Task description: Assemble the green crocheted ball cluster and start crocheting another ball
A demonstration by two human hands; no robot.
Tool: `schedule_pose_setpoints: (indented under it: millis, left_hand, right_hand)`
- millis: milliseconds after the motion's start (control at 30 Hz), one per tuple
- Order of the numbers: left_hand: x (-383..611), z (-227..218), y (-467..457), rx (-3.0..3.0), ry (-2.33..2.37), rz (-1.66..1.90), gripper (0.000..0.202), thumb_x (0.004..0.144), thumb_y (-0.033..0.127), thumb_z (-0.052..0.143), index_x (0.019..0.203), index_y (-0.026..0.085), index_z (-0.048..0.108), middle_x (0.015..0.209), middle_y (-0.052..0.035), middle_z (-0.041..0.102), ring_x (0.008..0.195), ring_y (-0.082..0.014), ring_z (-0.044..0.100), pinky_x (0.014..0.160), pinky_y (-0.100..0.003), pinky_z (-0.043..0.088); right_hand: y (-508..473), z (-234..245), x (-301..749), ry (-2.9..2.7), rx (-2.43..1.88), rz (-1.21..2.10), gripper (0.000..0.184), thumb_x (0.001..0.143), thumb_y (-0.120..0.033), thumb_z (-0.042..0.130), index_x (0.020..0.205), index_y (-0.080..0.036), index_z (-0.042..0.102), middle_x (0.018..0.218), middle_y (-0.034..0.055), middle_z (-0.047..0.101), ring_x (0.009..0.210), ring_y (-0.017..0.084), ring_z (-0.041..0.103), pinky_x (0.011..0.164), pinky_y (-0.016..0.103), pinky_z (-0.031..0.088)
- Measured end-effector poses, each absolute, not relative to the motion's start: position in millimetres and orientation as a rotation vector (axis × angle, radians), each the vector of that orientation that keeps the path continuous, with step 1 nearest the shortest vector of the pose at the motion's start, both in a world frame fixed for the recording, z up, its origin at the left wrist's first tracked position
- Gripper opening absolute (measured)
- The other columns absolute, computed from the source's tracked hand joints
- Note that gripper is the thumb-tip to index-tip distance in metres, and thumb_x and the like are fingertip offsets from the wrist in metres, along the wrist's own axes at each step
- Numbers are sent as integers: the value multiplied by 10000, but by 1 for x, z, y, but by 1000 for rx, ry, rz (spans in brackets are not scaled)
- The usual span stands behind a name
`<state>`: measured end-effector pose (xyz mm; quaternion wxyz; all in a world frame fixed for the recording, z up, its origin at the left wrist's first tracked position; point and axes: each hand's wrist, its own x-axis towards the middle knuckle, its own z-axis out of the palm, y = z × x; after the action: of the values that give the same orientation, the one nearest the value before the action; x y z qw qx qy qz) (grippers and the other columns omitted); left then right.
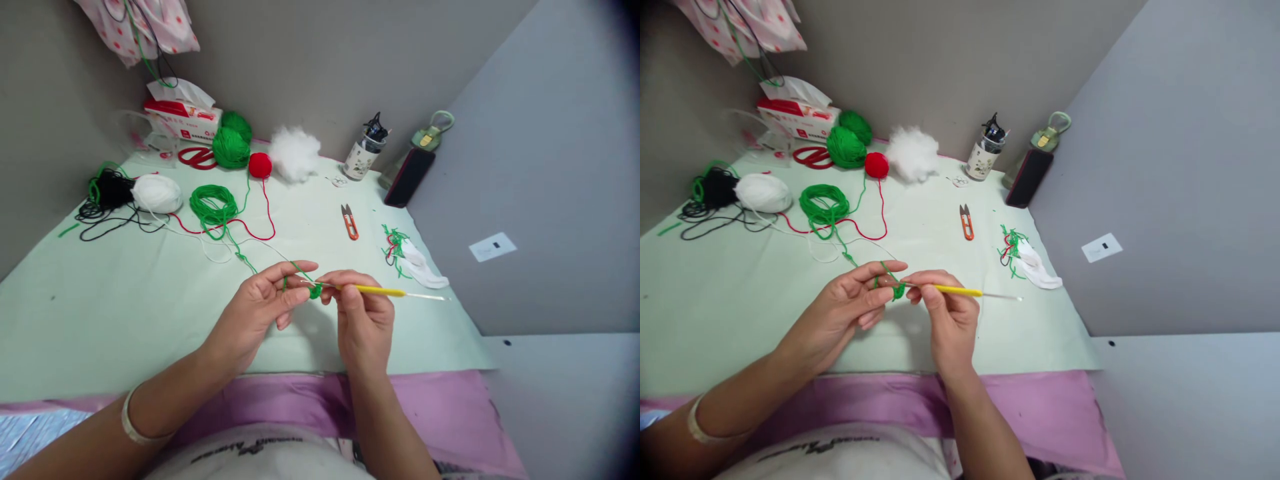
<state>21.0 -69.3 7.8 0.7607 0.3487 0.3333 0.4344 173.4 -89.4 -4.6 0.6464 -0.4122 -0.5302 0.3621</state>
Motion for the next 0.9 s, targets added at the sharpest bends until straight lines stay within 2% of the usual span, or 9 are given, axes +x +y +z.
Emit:
schedule_pose_setpoints:
  millis: [133,233,367,467,533,633,700,800,900]
  left_hand:
    - [19,9,-68,780,737,944,317,806,275,791,1116,217,750,820,5,621,504,-31,336,469,-206,292]
    - [17,9,-68,806,770,958,313,808,281,778,1113,213,751,819,3,614,508,-38,327,475,-215,291]
    - [16,7,-68,846,837,980,302,807,296,778,1101,230,759,825,11,589,526,-48,344,486,-219,310]
    - [17,5,-68,897,866,980,304,806,313,787,1102,245,760,835,12,592,549,-53,391,506,-217,337]
    - [17,4,-68,932,879,982,318,805,316,793,1115,254,756,853,10,604,571,-58,429,525,-215,355]
    - [18,4,-69,955,902,1005,342,797,308,800,1131,255,749,853,10,607,586,-65,442,537,-212,368]
    - [18,5,-69,939,897,1019,367,792,293,801,1151,247,740,827,13,603,588,-71,435,537,-210,370]
    - [19,6,-70,843,827,1006,410,796,274,794,1197,238,716,810,18,592,570,-64,405,524,-203,359]
    - [19,8,-69,676,700,901,422,803,286,794,1209,211,707,706,45,509,517,-40,307,476,-182,286]
  right_hand:
    - [-87,-4,178,-1131,-895,959,181,994,-319,554,931,-200,676,855,44,738,675,137,673,632,290,568]
    - [-90,-1,179,-1210,-906,932,199,1027,-295,480,958,-209,646,887,42,745,662,142,691,629,310,586]
    - [-99,1,181,-1504,-954,556,209,1014,-193,470,1071,-244,664,968,50,745,787,178,729,694,352,607]
    - [-104,0,182,-1728,-920,271,244,978,-143,513,1142,-249,659,938,56,753,937,216,739,749,361,611]
    - [-105,-1,183,-1781,-912,180,264,966,-130,530,1169,-245,653,921,58,756,964,218,741,753,346,613]
    - [-106,-3,183,-1842,-947,66,302,952,-138,561,1216,-258,643,1017,78,764,953,215,742,745,335,618]
    - [-105,-4,182,-1911,-990,-62,341,936,-134,590,1239,-280,645,1078,83,758,962,217,738,759,338,623]
    - [-105,-6,179,-1970,-1050,-229,392,917,-106,618,1236,-327,668,1064,56,750,970,206,727,801,333,624]
    - [-104,-9,177,-1891,-1069,-179,406,914,-107,635,1229,-358,682,1091,46,726,990,208,711,804,350,620]
